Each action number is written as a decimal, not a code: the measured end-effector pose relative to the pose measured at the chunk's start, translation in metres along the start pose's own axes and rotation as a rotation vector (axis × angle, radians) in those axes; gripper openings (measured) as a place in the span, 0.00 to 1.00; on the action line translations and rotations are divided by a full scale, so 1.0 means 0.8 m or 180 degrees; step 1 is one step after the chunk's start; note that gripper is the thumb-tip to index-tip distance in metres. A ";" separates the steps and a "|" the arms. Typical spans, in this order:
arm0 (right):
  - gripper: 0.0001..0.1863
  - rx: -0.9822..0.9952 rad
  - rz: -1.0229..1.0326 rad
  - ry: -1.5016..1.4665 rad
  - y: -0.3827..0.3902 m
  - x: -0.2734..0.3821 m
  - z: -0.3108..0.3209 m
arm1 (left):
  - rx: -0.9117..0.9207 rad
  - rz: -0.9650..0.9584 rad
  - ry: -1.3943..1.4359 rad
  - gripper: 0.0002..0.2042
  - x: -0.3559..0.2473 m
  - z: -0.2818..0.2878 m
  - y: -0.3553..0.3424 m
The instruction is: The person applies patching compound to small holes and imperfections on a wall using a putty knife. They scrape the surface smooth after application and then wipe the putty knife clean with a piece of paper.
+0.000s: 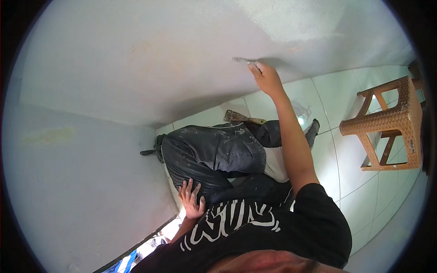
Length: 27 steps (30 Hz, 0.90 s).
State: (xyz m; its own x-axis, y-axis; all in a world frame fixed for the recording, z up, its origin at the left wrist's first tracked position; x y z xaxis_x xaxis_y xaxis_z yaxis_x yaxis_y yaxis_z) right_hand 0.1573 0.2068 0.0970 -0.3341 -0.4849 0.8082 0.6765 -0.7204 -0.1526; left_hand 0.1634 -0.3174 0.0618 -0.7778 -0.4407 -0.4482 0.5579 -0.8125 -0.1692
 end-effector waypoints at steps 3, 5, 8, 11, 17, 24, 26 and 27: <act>0.24 -0.0175 0.0430 0.0840 0.002 -0.022 -0.011 | 0.0036 -0.0024 0.0001 0.25 -0.001 0.000 -0.001; 0.24 -0.0226 0.0537 0.0898 0.001 -0.009 -0.015 | 0.0029 0.0003 0.0030 0.25 0.000 0.002 -0.001; 0.25 -0.0141 0.0020 -0.0404 -0.005 -0.010 -0.005 | 0.0053 0.0080 0.0083 0.25 -0.008 0.006 -0.006; 0.25 -0.0301 0.0237 0.0045 -0.005 -0.011 -0.006 | -0.0075 0.0126 -0.0039 0.22 -0.013 0.011 -0.017; 0.24 0.0477 -0.0166 -0.0084 0.007 -0.004 -0.009 | -0.0447 -0.0003 0.0798 0.09 -0.042 0.047 -0.103; 0.23 0.0447 -0.0385 0.0046 0.011 -0.033 -0.019 | 0.3559 -0.2910 0.4170 0.11 -0.213 0.192 -0.177; 0.23 0.0599 -0.0348 0.0292 0.015 -0.018 -0.024 | 0.3284 -0.3103 0.4342 0.11 -0.232 0.201 -0.163; 0.23 0.0647 -0.0254 -0.0217 0.018 -0.008 -0.021 | 0.2994 -0.3278 0.4550 0.11 -0.235 0.200 -0.159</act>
State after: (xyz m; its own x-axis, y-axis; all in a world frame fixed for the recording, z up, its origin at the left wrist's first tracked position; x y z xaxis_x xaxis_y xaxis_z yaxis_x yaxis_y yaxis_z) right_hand 0.1580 0.1914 0.0797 -0.3516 -0.3908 0.8507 0.7703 -0.6371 0.0257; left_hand 0.1923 -0.1926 0.3082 0.3698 0.4181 -0.8297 -0.5356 -0.6338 -0.5580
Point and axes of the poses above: each hand's wrist, its own y-axis away from the middle knuckle, its own z-axis out of the back of the hand, x = y × z, the point moved 2 cm from there along -y, towards the middle knuckle, and after that the axes turned 4 degrees about y, right-handed, at the moved point
